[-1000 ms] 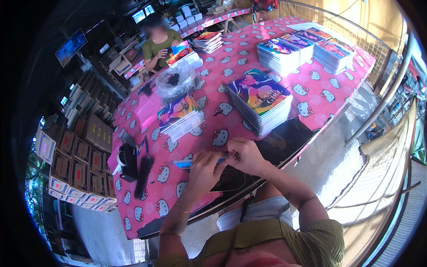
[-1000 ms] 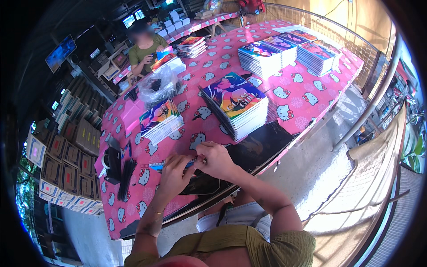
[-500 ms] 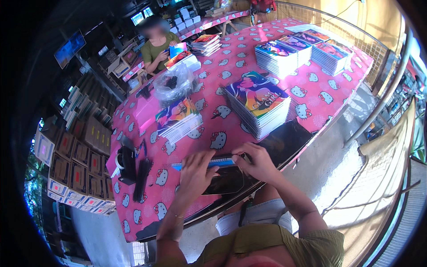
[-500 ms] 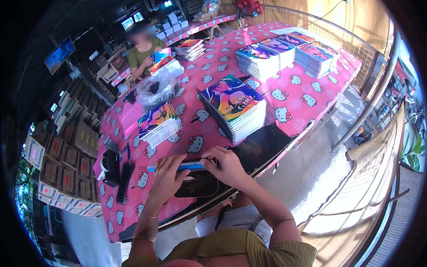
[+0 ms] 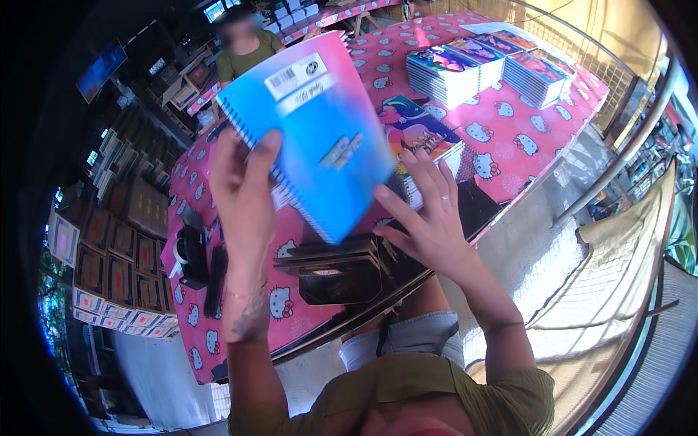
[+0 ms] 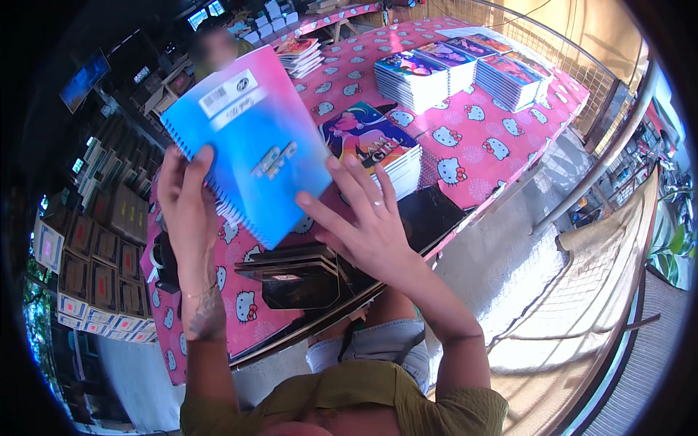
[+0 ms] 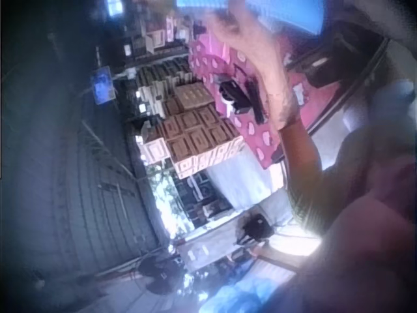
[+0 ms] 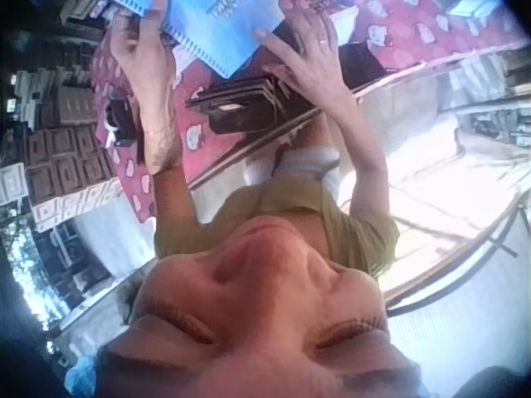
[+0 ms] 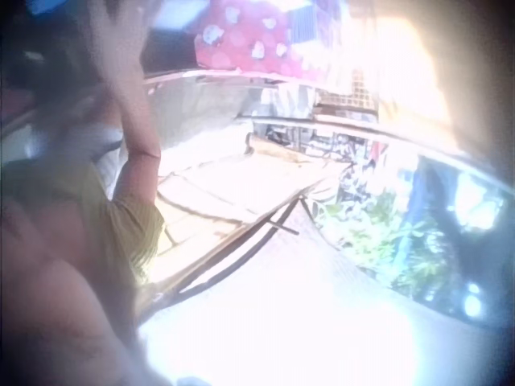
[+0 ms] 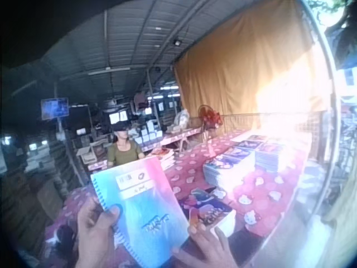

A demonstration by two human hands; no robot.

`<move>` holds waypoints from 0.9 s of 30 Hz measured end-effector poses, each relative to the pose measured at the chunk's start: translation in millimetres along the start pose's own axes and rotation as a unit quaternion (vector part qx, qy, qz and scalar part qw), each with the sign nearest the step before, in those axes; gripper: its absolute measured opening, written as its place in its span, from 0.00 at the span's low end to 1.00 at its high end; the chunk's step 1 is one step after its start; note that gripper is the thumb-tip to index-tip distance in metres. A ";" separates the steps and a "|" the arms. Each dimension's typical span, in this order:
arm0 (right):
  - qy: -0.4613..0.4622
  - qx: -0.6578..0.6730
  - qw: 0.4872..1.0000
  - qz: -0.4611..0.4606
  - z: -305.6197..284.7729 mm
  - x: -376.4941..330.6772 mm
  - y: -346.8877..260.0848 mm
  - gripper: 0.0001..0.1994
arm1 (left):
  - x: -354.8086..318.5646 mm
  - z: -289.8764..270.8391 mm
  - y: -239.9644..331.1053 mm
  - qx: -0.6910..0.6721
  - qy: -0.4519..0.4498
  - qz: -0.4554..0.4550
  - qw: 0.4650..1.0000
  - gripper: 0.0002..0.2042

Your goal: The person places blue spiral binding strips onto stacks of printed notebook pages, aligns them by hand, and then stacks the assembled notebook blocks onto a larger pile on a table.

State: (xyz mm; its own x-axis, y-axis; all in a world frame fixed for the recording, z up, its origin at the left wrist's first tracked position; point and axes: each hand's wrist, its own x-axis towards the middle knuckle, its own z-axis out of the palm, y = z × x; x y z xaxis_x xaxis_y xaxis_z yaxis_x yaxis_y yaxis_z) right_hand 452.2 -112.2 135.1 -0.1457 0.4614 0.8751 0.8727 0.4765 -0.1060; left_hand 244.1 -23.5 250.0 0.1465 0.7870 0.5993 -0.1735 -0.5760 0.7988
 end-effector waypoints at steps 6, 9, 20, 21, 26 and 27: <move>0.130 0.432 0.842 0.296 13.9 31.6 25.2 0.22 | 88.6 39.1 -78.8 0.269 -0.085 0.318 0.905 0.24; 0.148 0.473 0.788 0.366 19.3 21.9 59.6 0.23 | 111.2 67.7 -143.0 0.266 -0.138 0.239 0.924 0.25; -0.055 -0.101 0.982 0.147 81.4 -26.6 54.9 0.24 | 114.4 37.0 -219.6 0.365 -0.148 0.157 0.906 0.26; -0.072 -0.114 0.980 0.144 90.1 -30.6 56.9 0.22 | 113.2 15.2 -208.7 0.341 -0.166 0.138 0.915 0.23; -0.015 -0.145 0.979 0.144 104.5 -30.8 51.7 0.16 | 50.3 -145.3 -213.5 0.514 -0.198 0.066 0.832 0.18; -0.012 -0.143 0.979 0.144 105.1 -28.3 48.3 0.16 | 32.6 -180.7 -227.1 0.566 -0.184 0.096 0.798 0.18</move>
State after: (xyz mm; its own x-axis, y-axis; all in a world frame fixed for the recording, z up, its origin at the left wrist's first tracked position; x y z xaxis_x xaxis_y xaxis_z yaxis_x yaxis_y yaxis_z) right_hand 449.5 -23.5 55.6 0.1180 0.5653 0.8164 0.9733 0.0972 -0.2080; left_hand 112.4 173.0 78.7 0.5352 0.6626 0.5240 0.7335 -0.6722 0.1007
